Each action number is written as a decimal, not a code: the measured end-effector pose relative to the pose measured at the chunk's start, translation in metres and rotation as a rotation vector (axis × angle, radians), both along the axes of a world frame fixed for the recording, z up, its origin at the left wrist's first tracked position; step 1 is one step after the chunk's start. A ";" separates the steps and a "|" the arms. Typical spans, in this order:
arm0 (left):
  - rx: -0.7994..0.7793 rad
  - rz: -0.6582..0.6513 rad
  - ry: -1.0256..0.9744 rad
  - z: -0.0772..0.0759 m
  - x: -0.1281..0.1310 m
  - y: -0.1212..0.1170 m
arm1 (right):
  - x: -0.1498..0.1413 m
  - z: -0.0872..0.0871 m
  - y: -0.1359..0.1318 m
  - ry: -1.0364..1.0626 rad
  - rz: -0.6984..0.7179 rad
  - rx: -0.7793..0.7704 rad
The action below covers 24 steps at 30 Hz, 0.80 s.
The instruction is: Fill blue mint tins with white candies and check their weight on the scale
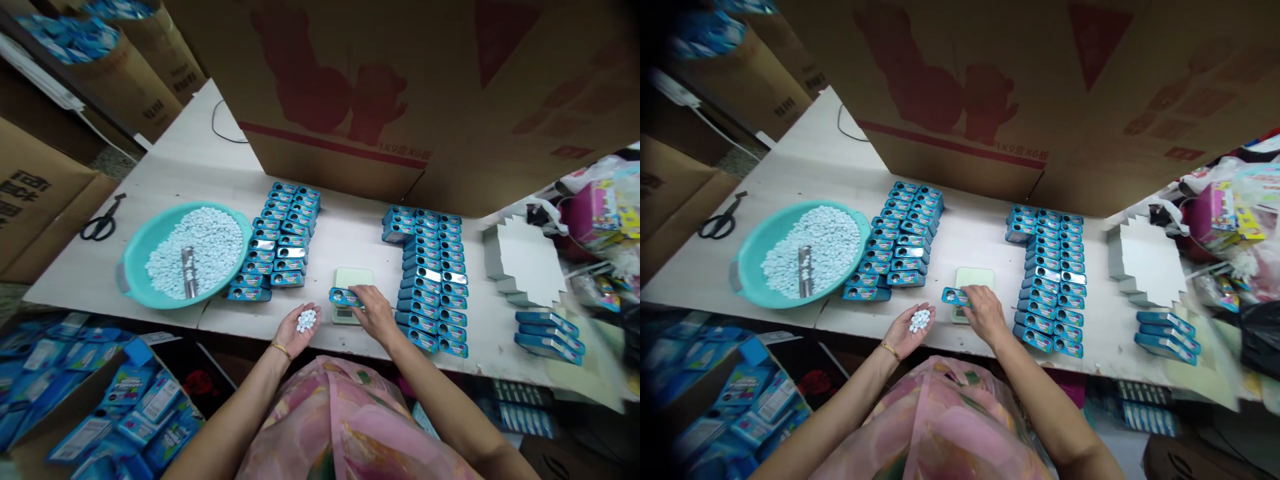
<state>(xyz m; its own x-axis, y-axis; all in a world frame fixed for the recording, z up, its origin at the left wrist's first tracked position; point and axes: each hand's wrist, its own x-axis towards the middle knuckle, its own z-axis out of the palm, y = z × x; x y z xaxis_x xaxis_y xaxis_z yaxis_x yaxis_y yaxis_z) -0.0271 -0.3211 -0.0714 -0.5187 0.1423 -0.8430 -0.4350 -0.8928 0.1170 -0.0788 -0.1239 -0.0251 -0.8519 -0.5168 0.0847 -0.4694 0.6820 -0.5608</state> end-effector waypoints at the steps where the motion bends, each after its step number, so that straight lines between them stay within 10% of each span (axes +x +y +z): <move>1: 0.003 0.016 0.006 0.001 -0.002 0.001 | 0.002 0.008 -0.005 0.031 0.048 0.044; 15: 0.040 0.049 0.060 0.007 -0.017 0.003 | 0.012 0.030 -0.026 0.182 0.183 0.276; 24: 0.063 0.035 0.048 0.007 -0.018 0.006 | 0.006 0.010 -0.017 0.082 0.094 0.180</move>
<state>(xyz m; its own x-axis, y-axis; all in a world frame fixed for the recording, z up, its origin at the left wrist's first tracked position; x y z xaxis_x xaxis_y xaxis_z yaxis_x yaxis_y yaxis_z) -0.0455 -0.3149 -0.0640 -0.5640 0.1753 -0.8070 -0.3986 -0.9136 0.0801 -0.0732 -0.1405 -0.0154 -0.7933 -0.6067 0.0506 -0.5746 0.7187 -0.3917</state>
